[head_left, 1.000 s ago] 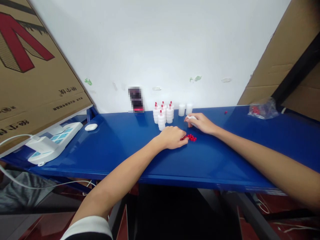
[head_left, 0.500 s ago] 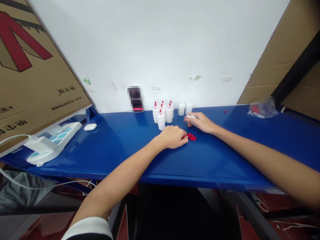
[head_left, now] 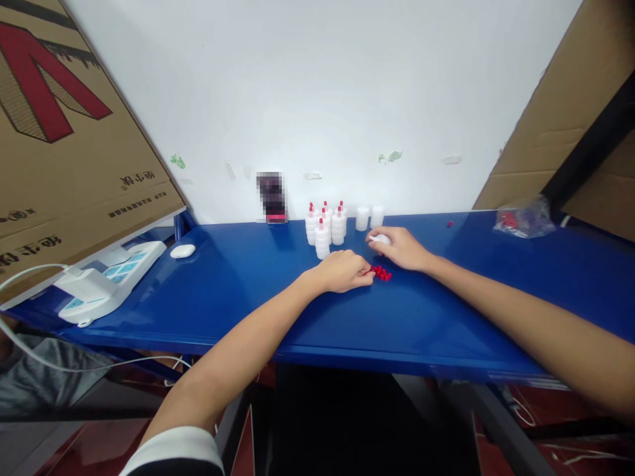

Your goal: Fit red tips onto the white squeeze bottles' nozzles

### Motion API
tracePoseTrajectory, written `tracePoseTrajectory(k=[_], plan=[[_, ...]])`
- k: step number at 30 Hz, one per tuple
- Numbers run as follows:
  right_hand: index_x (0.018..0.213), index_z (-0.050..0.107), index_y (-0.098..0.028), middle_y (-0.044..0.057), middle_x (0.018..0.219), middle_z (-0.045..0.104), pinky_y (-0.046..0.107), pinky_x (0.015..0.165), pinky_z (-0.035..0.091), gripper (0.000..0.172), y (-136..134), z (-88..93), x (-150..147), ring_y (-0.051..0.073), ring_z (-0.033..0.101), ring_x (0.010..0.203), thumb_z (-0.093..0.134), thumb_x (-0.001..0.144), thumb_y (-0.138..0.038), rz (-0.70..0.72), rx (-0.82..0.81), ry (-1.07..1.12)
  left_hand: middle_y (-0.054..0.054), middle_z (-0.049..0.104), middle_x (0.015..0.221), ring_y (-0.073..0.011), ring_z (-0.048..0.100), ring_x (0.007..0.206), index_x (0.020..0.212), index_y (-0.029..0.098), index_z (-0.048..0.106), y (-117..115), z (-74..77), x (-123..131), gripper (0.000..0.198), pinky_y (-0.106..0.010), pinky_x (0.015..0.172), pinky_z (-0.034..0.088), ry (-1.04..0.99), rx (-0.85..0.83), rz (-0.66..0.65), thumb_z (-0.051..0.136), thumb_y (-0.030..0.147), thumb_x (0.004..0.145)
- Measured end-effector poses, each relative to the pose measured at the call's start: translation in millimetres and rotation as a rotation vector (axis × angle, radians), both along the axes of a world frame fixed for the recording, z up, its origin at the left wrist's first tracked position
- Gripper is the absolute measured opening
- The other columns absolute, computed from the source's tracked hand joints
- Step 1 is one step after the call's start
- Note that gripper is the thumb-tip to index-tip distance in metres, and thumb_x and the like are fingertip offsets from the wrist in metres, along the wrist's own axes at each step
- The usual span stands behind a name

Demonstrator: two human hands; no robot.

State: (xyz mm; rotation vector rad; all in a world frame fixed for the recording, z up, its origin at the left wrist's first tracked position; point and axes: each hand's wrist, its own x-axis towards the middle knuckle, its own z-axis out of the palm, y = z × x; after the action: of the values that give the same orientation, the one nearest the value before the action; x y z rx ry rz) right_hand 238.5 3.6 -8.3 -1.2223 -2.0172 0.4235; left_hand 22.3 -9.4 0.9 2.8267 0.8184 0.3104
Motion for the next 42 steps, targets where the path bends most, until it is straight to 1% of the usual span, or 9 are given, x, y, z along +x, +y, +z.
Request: tracePoseTrajectory(k=[3, 7, 10, 13, 16, 20, 27, 32, 42], plan=[[0.099, 0.072, -0.021, 0.006, 0.091, 0.078, 0.037, 0.076, 0.047, 0.026, -4.0, 2.8, -1.6, 0.025, 0.068, 0.078, 0.058, 0.087, -0.038, -0.02, 0.078, -0.112, 0.005, 0.036, 0.053, -0.0099, 0.028, 0.052, 0.058, 0.019, 0.039, 6.3, -2.9, -4.3, 0.044, -0.031, 0.058, 0.02, -0.157, -0.035, 0.012, 0.05, 0.037, 0.096], [0.088, 0.067, -0.022, 0.009, 0.093, 0.074, 0.038, 0.076, 0.046, 0.018, -13.5, 11.2, -7.3, 0.027, 0.066, 0.083, 0.056, 0.089, -0.036, 0.0, 0.222, -0.182, 0.005, 0.034, 0.057, -0.0093, 0.03, 0.057, 0.061, 0.019, 0.036, 10.6, -2.9, -5.3, 0.043, -0.029, 0.061, 0.021, -0.406, -0.065, 0.108, 0.048, 0.04, 0.096], [0.085, 0.062, -0.023, 0.01, 0.094, 0.07, 0.039, 0.078, 0.047, 0.015, -22.8, 18.4, -13.2, 0.027, 0.064, 0.085, 0.055, 0.091, -0.035, 0.011, 0.324, -0.145, 0.005, 0.03, 0.058, -0.0094, 0.029, 0.059, 0.061, 0.02, 0.031, 13.4, -2.2, -1.4, 0.047, -0.028, 0.06, 0.024, -0.658, -0.182, 0.211, 0.046, 0.048, 0.097], [0.094, 0.063, -0.024, 0.009, 0.092, 0.072, 0.039, 0.078, 0.047, 0.016, -30.9, 22.9, -18.7, 0.026, 0.065, 0.082, 0.054, 0.095, -0.038, 0.003, 0.292, -0.141, 0.005, 0.028, 0.058, -0.0093, 0.028, 0.058, 0.06, 0.021, 0.031, 19.4, -4.4, 2.7, 0.05, -0.027, 0.058, 0.026, -0.869, -0.336, 0.263, 0.046, 0.054, 0.096], [0.114, 0.062, -0.025, 0.01, 0.103, 0.075, 0.04, 0.081, 0.049, 0.026, -35.4, 23.5, -22.3, 0.029, 0.07, 0.088, 0.055, 0.097, -0.043, 0.008, 0.213, -0.149, 0.006, 0.029, 0.057, -0.0086, 0.028, 0.055, 0.06, 0.021, 0.035, 24.6, -8.4, 5.2, 0.052, -0.026, 0.055, 0.026, -0.978, -0.484, 0.233, 0.049, 0.057, 0.095], [0.13, 0.057, -0.024, 0.015, 0.118, 0.074, 0.045, 0.087, 0.052, 0.039, -37.1, 22.6, -23.9, 0.035, 0.072, 0.104, 0.055, 0.098, -0.047, 0.054, 0.198, -0.146, 0.007, 0.028, 0.056, -0.0075, 0.027, 0.054, 0.059, 0.021, 0.035, 21.8, -8.7, 6.5, 0.055, -0.026, 0.054, 0.025, -0.995, -0.556, 0.163, 0.054, 0.06, 0.093], [0.14, 0.048, -0.022, 0.017, 0.118, 0.073, 0.046, 0.084, 0.053, 0.05, -38.8, 24.2, -24.5, 0.035, 0.073, 0.098, 0.053, 0.099, -0.05, 0.082, 0.172, -0.157, 0.006, 0.031, 0.058, -0.0081, 0.028, 0.057, 0.059, 0.02, 0.037, 12.4, -1.6, 5.6, 0.059, -0.027, 0.055, 0.025, -0.929, -0.507, 0.142, 0.053, 0.068, 0.091], [0.141, 0.047, -0.021, 0.018, 0.123, 0.073, 0.044, 0.084, 0.053, 0.049, -40.1, 24.9, -26.6, 0.033, 0.073, 0.097, 0.05, 0.101, -0.049, 0.115, 0.161, -0.195, 0.005, 0.031, 0.057, -0.0074, 0.029, 0.056, 0.058, 0.02, 0.034, 14.4, -4.0, 6.4, 0.059, -0.025, 0.054, 0.025, -0.973, -0.538, 0.093, 0.057, 0.062, 0.093], [0.141, 0.048, -0.019, 0.017, 0.116, 0.075, 0.044, 0.083, 0.055, 0.046, -38.7, 22.9, -25.7, 0.035, 0.075, 0.099, 0.047, 0.103, -0.046, 0.093, 0.232, -0.234, 0.008, 0.027, 0.052, -0.0052, 0.025, 0.048, 0.054, 0.021, 0.036, 15.3, -4.9, 9.5, 0.06, -0.024, 0.05, 0.02, -1.106, -0.661, 0.119, 0.066, 0.062, 0.086]])
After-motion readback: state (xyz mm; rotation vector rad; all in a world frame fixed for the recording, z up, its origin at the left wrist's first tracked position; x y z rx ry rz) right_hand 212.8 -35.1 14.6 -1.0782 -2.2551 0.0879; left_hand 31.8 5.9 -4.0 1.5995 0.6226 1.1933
